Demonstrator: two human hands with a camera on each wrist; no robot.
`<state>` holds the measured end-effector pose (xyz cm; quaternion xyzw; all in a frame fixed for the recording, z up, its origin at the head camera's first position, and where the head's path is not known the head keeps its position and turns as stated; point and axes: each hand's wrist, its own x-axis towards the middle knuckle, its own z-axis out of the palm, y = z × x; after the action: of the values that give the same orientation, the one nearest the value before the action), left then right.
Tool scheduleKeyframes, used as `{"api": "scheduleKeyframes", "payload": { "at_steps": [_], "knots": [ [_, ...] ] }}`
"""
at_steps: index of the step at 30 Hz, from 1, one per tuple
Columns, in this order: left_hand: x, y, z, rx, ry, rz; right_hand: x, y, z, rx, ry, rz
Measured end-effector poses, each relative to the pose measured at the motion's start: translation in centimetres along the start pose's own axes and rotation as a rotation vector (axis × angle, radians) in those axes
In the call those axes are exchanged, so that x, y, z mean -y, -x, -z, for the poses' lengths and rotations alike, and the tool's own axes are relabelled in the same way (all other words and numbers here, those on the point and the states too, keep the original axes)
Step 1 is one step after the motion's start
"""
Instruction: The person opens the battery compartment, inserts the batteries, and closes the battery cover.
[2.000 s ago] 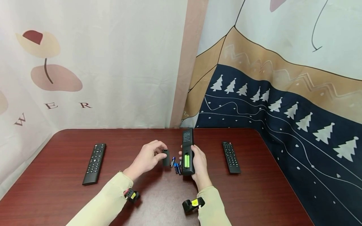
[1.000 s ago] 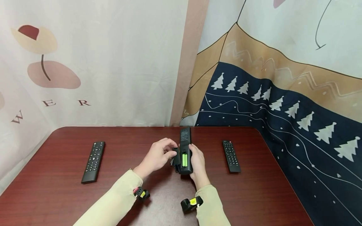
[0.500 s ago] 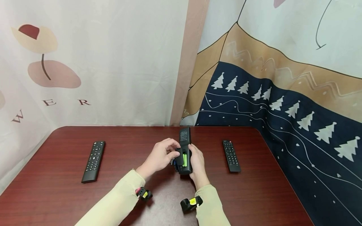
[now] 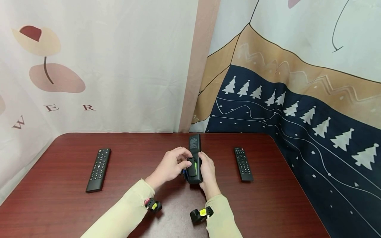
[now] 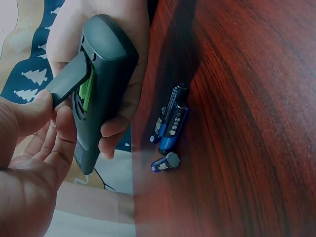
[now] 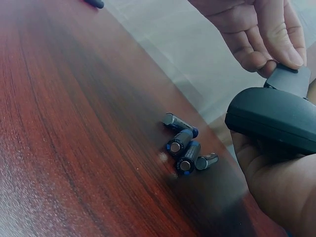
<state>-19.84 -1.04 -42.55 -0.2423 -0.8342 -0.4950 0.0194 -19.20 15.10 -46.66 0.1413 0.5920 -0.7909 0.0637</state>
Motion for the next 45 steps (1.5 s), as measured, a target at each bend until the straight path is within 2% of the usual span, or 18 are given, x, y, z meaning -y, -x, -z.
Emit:
{"api": "scheduleKeyframes", "payload": {
  "at_steps": [18,28,35,45],
  "knots": [
    [0.21,0.07,-0.29,0.015,0.043,0.004,0.11,-0.03,0.02,0.011,-0.009,0.015],
    [0.47,0.10,-0.44,-0.015,0.003,-0.031,0.15,-0.02,-0.04,-0.020,-0.010,0.008],
    [0.53,0.18,-0.51,-0.030,-0.016,-0.012,0.25,0.10,-0.07,-0.005,0.005,0.009],
    [0.77,0.24,-0.79,-0.040,-0.054,-0.026,0.27,0.29,-0.10,0.013,0.004,0.016]
  ]
}}
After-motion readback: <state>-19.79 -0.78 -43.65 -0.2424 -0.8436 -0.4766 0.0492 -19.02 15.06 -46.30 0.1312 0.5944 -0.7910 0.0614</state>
